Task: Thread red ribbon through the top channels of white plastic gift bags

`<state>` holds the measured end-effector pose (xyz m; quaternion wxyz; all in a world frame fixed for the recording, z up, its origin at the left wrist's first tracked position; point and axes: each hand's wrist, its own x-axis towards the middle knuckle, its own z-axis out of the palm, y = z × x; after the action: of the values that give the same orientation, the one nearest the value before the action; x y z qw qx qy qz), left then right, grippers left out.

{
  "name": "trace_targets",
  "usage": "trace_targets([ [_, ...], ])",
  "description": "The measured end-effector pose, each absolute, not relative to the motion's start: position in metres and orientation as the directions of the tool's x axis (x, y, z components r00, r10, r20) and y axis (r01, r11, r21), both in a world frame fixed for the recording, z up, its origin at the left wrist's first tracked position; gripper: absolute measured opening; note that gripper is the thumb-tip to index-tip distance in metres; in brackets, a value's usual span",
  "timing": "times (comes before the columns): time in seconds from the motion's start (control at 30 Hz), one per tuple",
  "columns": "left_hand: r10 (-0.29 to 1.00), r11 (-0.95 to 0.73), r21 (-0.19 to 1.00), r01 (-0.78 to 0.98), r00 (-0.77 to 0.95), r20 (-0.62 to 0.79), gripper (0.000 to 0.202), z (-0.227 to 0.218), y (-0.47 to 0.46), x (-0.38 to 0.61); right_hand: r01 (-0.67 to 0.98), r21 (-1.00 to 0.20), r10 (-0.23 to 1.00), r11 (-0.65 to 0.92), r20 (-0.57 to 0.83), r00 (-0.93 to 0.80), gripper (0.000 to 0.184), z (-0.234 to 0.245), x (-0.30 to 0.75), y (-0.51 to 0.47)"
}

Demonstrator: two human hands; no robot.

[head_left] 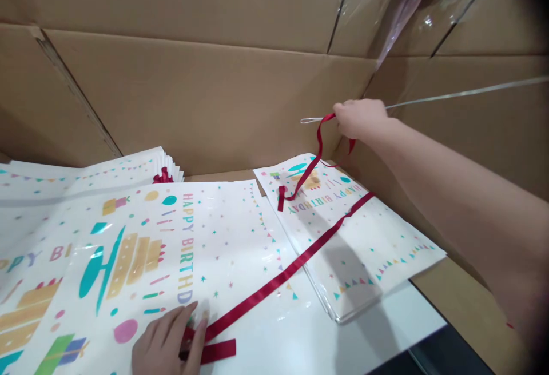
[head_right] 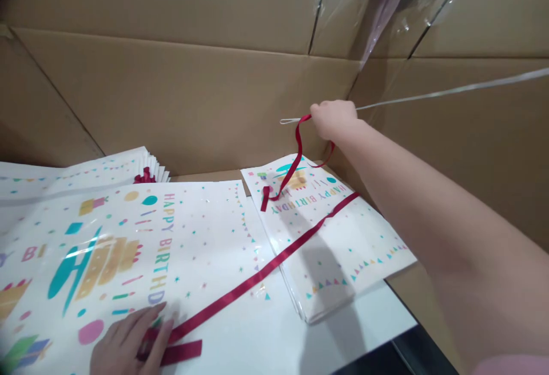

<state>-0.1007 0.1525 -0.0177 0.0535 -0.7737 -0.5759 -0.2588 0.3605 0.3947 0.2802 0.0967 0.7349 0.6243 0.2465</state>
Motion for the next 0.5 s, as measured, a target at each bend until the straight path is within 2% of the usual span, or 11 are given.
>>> trace_targets([
  [0.03, 0.824, -0.357, 0.181, 0.916, 0.218, 0.523, 0.035, -0.012, 0.152, -0.096, 0.874, 0.454, 0.972, -0.173, 0.223, 0.076, 0.079, 0.276, 0.352, 0.391],
  [0.1, 0.739, -0.39, 0.107, 0.915, 0.242, 0.629, 0.032, 0.004, 0.149, -0.084, 0.875, 0.473, 0.982, -0.102, 0.187, 0.013, 0.051, 0.263, 0.335, 0.383],
  [0.13, 0.696, -0.395, 0.073, 0.916, 0.247, 0.674, 0.029, 0.015, 0.146, -0.077, 0.872, 0.485, 0.987, -0.066, 0.158, -0.013, 0.058, 0.255, 0.326, 0.378],
  [0.2, 0.632, -0.39, 0.027, 0.92, 0.246, 0.735, 0.025, 0.039, 0.14, -0.063, 0.864, 0.504, 0.998, 0.007, 0.049, -0.036, 0.085, 0.236, 0.313, 0.369],
  [0.3, 0.599, -0.517, 0.096, 0.851, 0.279, 0.75, 0.027, 0.07, 0.139, -0.031, 0.873, 0.487, 0.97, 0.031, -0.227, 0.092, 0.099, 0.203, 0.306, 0.36],
  [0.37, 0.607, -0.647, 0.163, 0.745, 0.374, 0.701, 0.028, 0.083, 0.149, 0.002, 0.875, 0.483, 0.915, -0.035, -0.336, 0.223, 0.101, 0.185, 0.31, 0.356],
  [0.4, 0.644, -0.684, 0.209, 0.699, 0.444, 0.623, 0.024, 0.086, 0.157, 0.022, 0.87, 0.487, 0.895, -0.078, -0.351, 0.276, 0.101, 0.178, 0.314, 0.355],
  [0.47, 0.738, -0.672, 0.291, 0.681, 0.583, 0.34, 0.023, 0.084, 0.175, 0.064, 0.858, 0.494, 0.886, -0.142, -0.323, 0.333, 0.102, 0.172, 0.325, 0.351],
  [0.5, 0.765, -0.643, 0.291, 0.708, 0.616, 0.191, 0.027, 0.079, 0.185, 0.084, 0.853, 0.496, 0.886, -0.165, -0.305, 0.348, 0.105, 0.172, 0.33, 0.347],
])
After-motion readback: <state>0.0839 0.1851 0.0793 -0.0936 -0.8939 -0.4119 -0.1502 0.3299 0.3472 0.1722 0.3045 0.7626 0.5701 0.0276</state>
